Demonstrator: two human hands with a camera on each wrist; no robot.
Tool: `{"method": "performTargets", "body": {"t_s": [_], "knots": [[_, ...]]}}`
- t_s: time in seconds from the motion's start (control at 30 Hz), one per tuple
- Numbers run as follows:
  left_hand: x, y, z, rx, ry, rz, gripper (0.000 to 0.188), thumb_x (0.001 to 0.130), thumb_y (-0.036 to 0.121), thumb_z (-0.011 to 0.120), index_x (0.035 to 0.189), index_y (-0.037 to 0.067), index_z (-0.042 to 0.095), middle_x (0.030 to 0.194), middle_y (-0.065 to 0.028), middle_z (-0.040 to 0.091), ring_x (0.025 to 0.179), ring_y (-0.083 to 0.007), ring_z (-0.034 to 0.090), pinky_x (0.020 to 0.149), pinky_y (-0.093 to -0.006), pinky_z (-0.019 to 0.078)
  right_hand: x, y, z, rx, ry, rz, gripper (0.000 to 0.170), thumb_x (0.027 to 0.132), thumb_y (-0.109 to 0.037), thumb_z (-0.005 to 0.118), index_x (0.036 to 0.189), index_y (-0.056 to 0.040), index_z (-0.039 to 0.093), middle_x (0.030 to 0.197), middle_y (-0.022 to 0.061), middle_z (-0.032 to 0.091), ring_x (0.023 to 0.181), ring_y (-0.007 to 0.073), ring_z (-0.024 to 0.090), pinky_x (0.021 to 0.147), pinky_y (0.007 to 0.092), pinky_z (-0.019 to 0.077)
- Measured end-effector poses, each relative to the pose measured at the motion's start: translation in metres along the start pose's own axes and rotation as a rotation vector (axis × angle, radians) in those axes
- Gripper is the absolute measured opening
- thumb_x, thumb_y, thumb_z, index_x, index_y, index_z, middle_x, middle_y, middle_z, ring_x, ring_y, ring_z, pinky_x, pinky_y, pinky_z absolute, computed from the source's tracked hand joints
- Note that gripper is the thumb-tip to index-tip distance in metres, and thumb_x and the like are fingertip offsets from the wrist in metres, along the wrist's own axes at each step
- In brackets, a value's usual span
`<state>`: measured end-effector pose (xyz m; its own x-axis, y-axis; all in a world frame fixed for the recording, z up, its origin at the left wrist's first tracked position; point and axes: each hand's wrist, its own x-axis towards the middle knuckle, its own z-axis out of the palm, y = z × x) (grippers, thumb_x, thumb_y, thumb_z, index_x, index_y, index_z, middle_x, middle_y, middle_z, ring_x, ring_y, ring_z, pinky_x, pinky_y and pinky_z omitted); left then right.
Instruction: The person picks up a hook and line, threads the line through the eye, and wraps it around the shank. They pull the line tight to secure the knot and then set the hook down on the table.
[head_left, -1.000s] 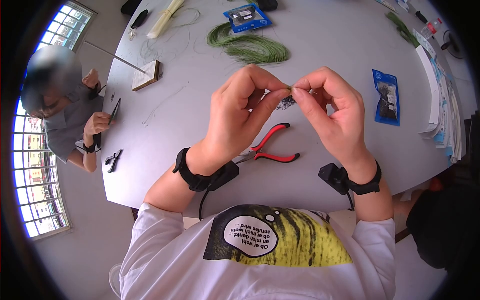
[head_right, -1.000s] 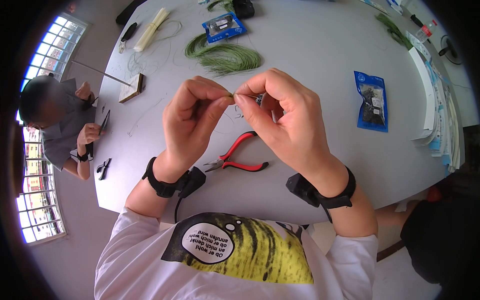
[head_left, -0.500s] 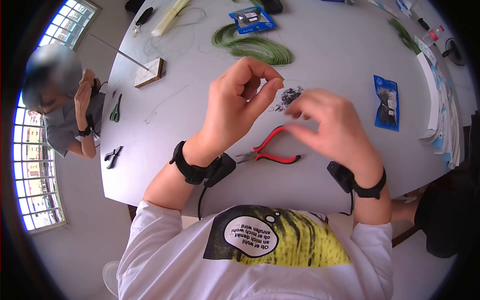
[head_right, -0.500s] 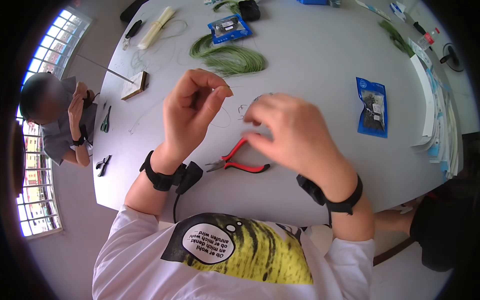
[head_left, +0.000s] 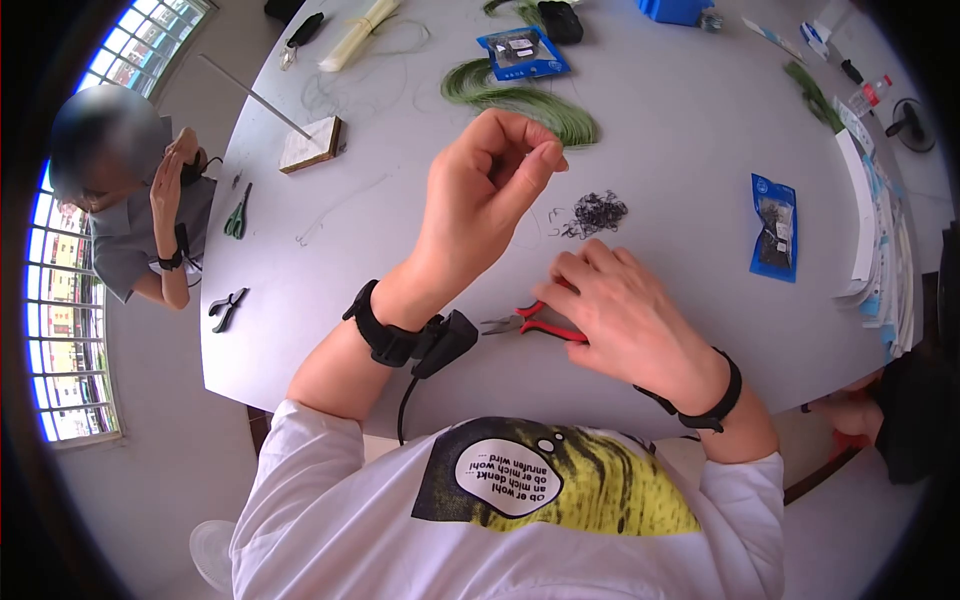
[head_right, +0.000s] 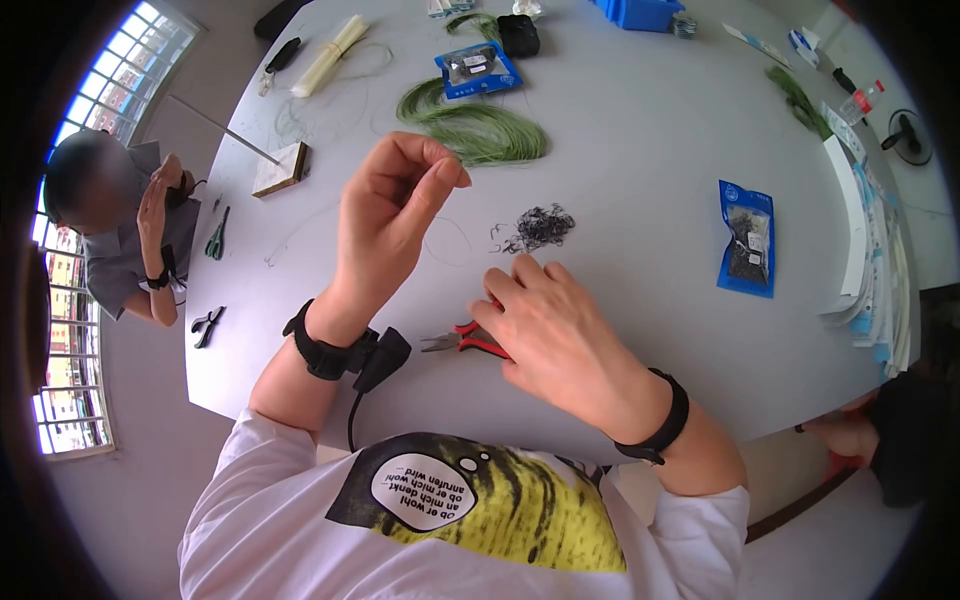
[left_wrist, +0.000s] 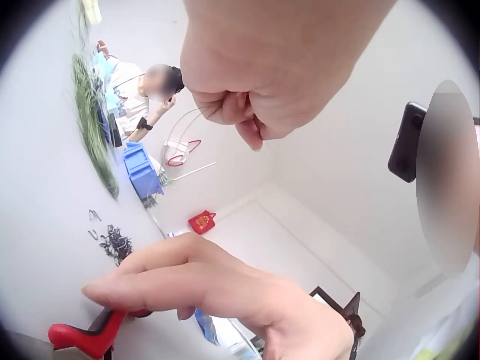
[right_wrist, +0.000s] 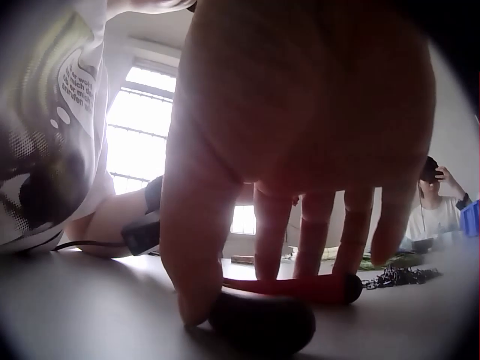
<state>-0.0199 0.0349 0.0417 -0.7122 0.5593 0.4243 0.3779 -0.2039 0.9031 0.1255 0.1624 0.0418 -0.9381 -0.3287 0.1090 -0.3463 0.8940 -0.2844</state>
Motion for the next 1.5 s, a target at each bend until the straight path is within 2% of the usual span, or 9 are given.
{"method": "performTargets", "body": {"t_s": [0.07, 0.17, 0.23, 0.4, 0.47, 0.53, 0.6, 0.73, 1.5], "knots": [[0.0, 0.001, 0.0, -0.014, 0.005, -0.009, 0.009, 0.094, 0.009, 0.061, 0.095, 0.001, 0.056, 0.081, 0.0, 0.065, 0.066, -0.0001, 0.049, 0.056, -0.0166, 0.0396, 0.002, 0.0, -0.001, -0.002, -0.017, -0.023, 0.034, 0.065, -0.017, 0.075, 0.094, -0.0054, 0.064, 0.097, 0.0076, 0.056, 0.098, 0.0225, 0.052, 0.081, 0.0337, 0.0429], [0.001, 0.002, -0.002, -0.025, 0.009, -0.022, 0.01, 0.095, 0.009, 0.061, 0.095, 0.001, 0.056, 0.081, 0.0005, 0.064, 0.067, 0.0, 0.049, 0.057, -0.0164, 0.0395, 0.006, -0.001, -0.002, 0.04, -0.082, 0.028, 0.038, 0.065, -0.016, 0.071, 0.1, -0.006, 0.061, 0.098, 0.0091, 0.055, 0.098, 0.0266, 0.053, 0.083, 0.0379, 0.046], [0.002, 0.002, -0.002, -0.024, 0.008, -0.023, 0.01, 0.095, 0.009, 0.061, 0.095, 0.0, 0.056, 0.081, 0.0007, 0.064, 0.067, 0.0001, 0.049, 0.057, -0.0163, 0.0395, 0.004, 0.004, 0.002, 0.153, 0.076, 0.042, 0.028, 0.069, -0.021, 0.068, 0.088, -0.0026, 0.06, 0.09, 0.0118, 0.055, 0.088, 0.0286, 0.057, 0.074, 0.04, 0.0497], [0.003, 0.0, -0.003, -0.031, 0.017, -0.003, 0.009, 0.095, 0.008, 0.06, 0.094, 0.0, 0.056, 0.081, 0.0003, 0.064, 0.067, 0.0001, 0.049, 0.058, -0.0163, 0.0395, -0.001, 0.023, -0.033, 0.214, 0.148, 0.183, 0.027, 0.075, -0.02, 0.067, 0.092, -0.0019, 0.056, 0.088, 0.0143, 0.055, 0.079, 0.034, 0.059, 0.07, 0.0436, 0.0499], [0.003, 0.001, -0.003, -0.03, 0.016, -0.013, 0.009, 0.095, 0.008, 0.06, 0.094, 0.0, 0.056, 0.081, 0.0003, 0.064, 0.068, -0.0001, 0.049, 0.058, -0.0163, 0.0398, -0.002, 0.034, -0.043, 0.079, 0.396, 0.172, 0.025, 0.074, -0.016, 0.068, 0.091, -0.0022, 0.055, 0.088, 0.0139, 0.058, 0.077, 0.0333, 0.059, 0.066, 0.0431, 0.0487], [0.002, 0.004, -0.003, -0.027, 0.014, -0.025, 0.009, 0.095, 0.008, 0.06, 0.094, 0.0, 0.056, 0.081, 0.0002, 0.064, 0.068, -0.0002, 0.05, 0.059, -0.0164, 0.0402, -0.002, 0.038, -0.05, 0.048, 0.46, 0.149, 0.025, 0.073, -0.011, 0.069, 0.092, -0.0019, 0.055, 0.087, 0.0133, 0.061, 0.075, 0.0318, 0.06, 0.064, 0.0408, 0.0484], [0.001, 0.008, -0.005, 0.01, -0.048, -0.119, 0.009, 0.097, 0.008, 0.057, 0.1, 0.0, 0.054, 0.091, -0.0041, 0.062, 0.088, -0.0081, 0.057, 0.08, -0.0221, 0.0452, -0.002, 0.039, -0.054, 0.135, 0.54, 0.188, 0.026, 0.073, -0.008, 0.069, 0.094, -0.0015, 0.055, 0.086, 0.0124, 0.061, 0.075, 0.0292, 0.061, 0.065, 0.0377, 0.0494], [0.001, 0.005, -0.005, 0.002, -0.048, -0.104, 0.009, 0.097, 0.008, 0.057, 0.1, 0.0, 0.054, 0.092, -0.0044, 0.062, 0.088, -0.0084, 0.058, 0.079, -0.0222, 0.0454, -0.001, 0.037, -0.054, 0.165, 0.572, 0.193, 0.027, 0.073, -0.008, 0.069, 0.095, -0.0014, 0.056, 0.085, 0.0111, 0.061, 0.073, 0.0259, 0.062, 0.063, 0.0344, 0.0495], [-0.001, 0.003, -0.002, 0.012, -0.064, -0.127, 0.009, 0.097, 0.007, 0.057, 0.1, -0.001, 0.053, 0.093, -0.0043, 0.062, 0.089, -0.0089, 0.058, 0.081, -0.0226, 0.0457, 0.0, 0.036, -0.051, 0.136, 0.609, 0.154, 0.025, 0.074, -0.008, 0.07, 0.094, -0.0024, 0.058, 0.083, 0.0093, 0.061, 0.068, 0.024, 0.06, 0.059, 0.0329, 0.0488]]}}
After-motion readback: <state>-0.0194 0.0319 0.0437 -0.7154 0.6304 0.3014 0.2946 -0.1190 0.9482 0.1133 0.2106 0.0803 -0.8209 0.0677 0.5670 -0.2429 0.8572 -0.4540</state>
